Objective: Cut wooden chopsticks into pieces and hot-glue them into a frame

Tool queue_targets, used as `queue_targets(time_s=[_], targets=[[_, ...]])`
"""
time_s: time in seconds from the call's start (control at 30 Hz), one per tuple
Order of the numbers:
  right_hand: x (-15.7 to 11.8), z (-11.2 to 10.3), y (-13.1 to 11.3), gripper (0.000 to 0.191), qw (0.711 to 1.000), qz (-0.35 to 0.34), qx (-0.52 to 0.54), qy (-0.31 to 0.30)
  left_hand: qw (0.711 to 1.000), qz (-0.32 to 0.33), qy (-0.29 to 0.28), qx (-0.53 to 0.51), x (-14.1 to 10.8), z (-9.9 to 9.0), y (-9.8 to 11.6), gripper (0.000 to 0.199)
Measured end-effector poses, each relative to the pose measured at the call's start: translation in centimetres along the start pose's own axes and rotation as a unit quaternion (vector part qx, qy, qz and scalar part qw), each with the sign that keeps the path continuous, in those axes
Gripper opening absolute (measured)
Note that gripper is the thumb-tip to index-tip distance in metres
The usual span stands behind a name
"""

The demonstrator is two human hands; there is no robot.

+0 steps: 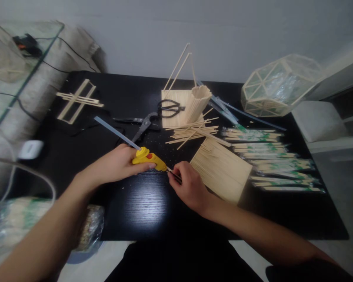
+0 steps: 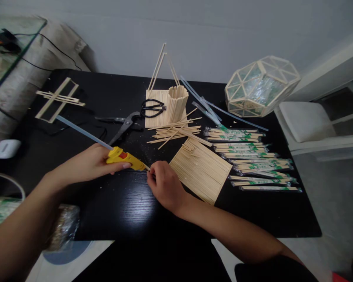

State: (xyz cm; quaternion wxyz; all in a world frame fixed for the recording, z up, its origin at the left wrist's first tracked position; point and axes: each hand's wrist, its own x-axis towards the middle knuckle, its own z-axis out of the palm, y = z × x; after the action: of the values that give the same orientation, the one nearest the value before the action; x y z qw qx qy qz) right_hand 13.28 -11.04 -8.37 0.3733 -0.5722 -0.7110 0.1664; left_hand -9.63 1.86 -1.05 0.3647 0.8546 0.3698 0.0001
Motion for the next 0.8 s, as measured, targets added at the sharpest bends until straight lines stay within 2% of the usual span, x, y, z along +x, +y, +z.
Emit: queue_targets(time_s=[0.3,0.5,0.8], targets=[[0.2,-0.2,-0.3,0.02,1.0,-0.01,0.008,0.008,1.0,-0.02,-0.012,-0.011,-0.2,-0.7,-0.3,0.056],[0.2,-0.3,-0.3,0.021,1.0,-0.013,0.007,0.005,1.0,-0.015,-0.009,0.0,0.0,-0.6,0.0,0.058],[0.2,-0.2,-0.2,0.021,1.0,-0.018,0.008,0.009,0.997,-0.072,0.012,-0.033,-0.8,-1.6,-2.1,0.056]])
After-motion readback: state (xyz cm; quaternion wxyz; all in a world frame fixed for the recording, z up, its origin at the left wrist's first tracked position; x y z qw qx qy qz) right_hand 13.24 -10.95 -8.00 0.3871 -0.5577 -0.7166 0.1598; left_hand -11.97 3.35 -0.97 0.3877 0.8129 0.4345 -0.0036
